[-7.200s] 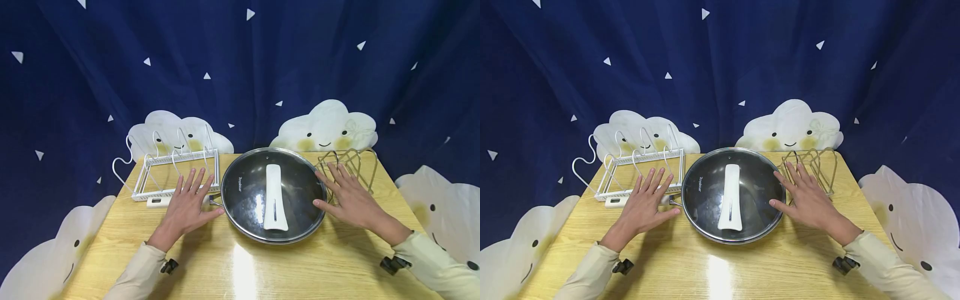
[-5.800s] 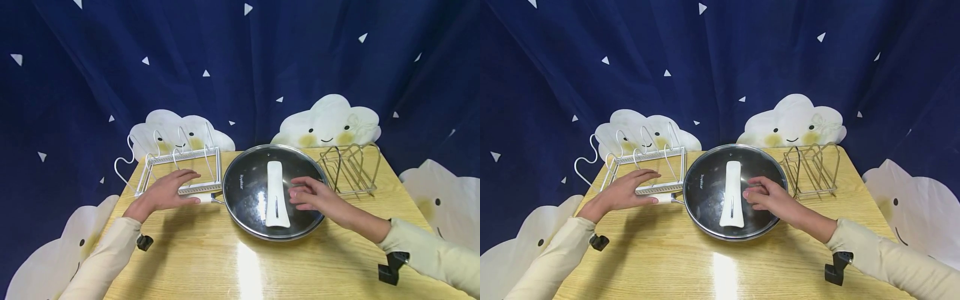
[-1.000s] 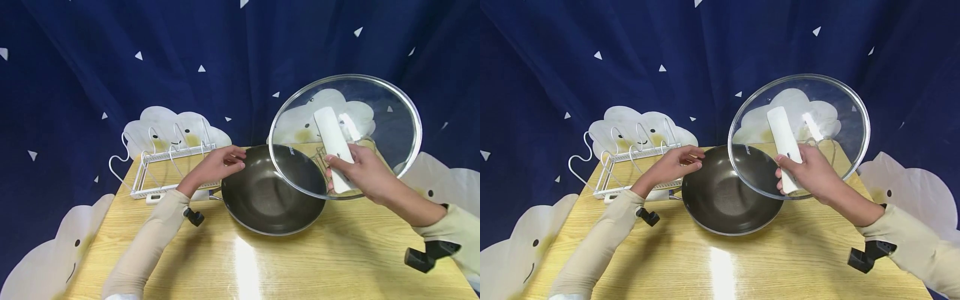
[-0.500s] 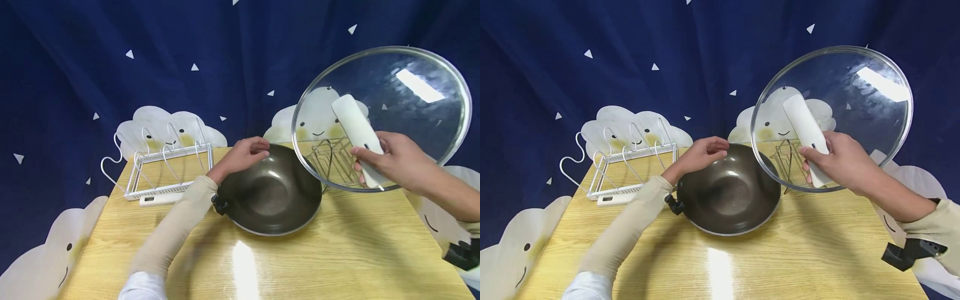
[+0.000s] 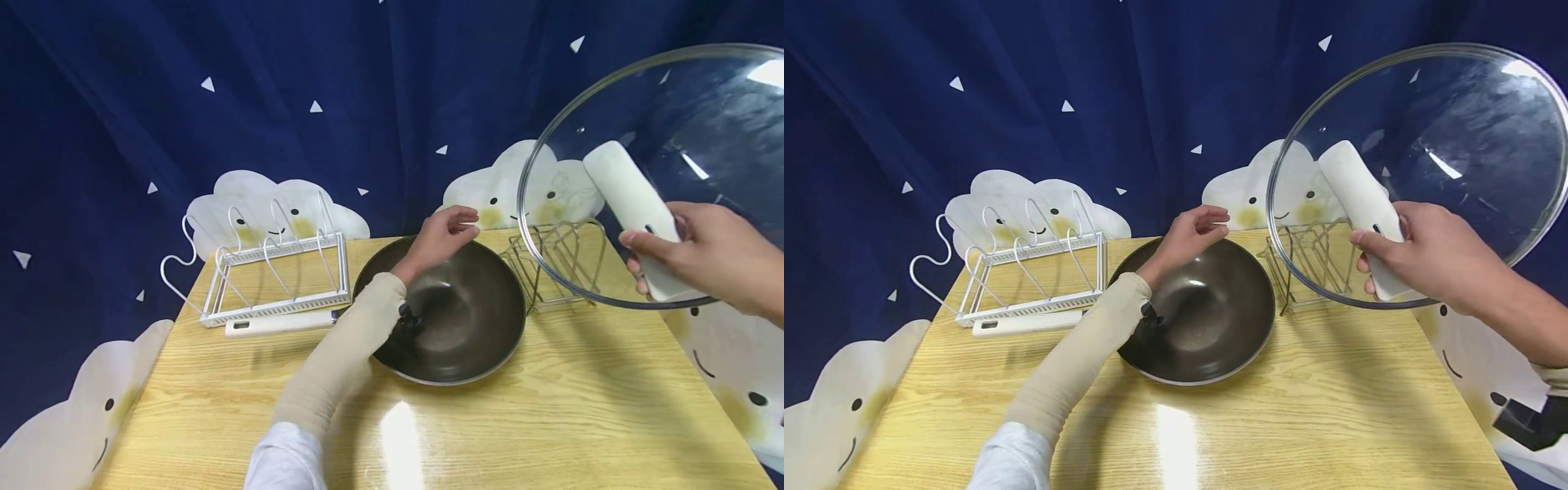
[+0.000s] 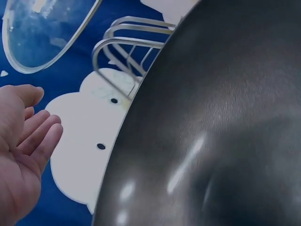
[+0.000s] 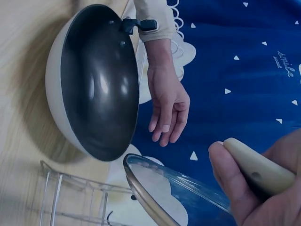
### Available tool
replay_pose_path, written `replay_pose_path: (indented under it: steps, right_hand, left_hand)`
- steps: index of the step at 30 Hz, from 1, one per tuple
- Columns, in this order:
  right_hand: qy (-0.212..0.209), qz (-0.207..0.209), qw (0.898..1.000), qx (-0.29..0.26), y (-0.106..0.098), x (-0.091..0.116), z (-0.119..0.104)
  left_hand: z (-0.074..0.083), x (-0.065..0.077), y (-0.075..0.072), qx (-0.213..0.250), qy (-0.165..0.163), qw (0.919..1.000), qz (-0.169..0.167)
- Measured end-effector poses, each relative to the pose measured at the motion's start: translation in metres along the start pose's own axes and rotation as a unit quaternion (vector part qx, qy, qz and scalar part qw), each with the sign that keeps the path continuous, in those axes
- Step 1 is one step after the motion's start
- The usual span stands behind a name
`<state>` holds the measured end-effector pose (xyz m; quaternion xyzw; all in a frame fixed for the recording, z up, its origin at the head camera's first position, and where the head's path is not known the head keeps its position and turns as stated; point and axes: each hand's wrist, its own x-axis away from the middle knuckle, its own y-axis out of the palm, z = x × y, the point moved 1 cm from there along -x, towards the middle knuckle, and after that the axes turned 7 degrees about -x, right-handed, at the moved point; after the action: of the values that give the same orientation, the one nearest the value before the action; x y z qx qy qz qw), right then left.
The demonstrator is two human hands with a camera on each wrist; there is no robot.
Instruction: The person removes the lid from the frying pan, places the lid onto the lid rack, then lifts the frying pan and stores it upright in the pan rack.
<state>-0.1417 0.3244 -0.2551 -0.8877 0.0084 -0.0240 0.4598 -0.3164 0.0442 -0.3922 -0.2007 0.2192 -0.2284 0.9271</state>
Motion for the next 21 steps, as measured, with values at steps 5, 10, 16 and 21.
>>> replay_pose_path:
  steps: [5,10,16,21]
  right_hand:
    - [0.006,0.033,0.998,0.061,-0.008,0.003,0.004]
    - [0.015,0.034,0.996,0.086,-0.012,0.005,0.009]
    - [0.005,0.012,0.995,0.102,-0.014,0.004,0.012]
    - [-0.003,-0.015,0.994,0.104,-0.012,0.004,0.017]
  left_hand:
    - [0.001,-0.017,0.026,0.004,0.002,1.0,-0.005]
    - [0.002,-0.026,0.047,-0.028,0.005,0.9996,-0.001]
    - [0.004,-0.034,0.063,-0.052,0.011,0.9984,0.019]
    - [0.005,-0.039,0.076,-0.053,0.003,0.9984,0.02]
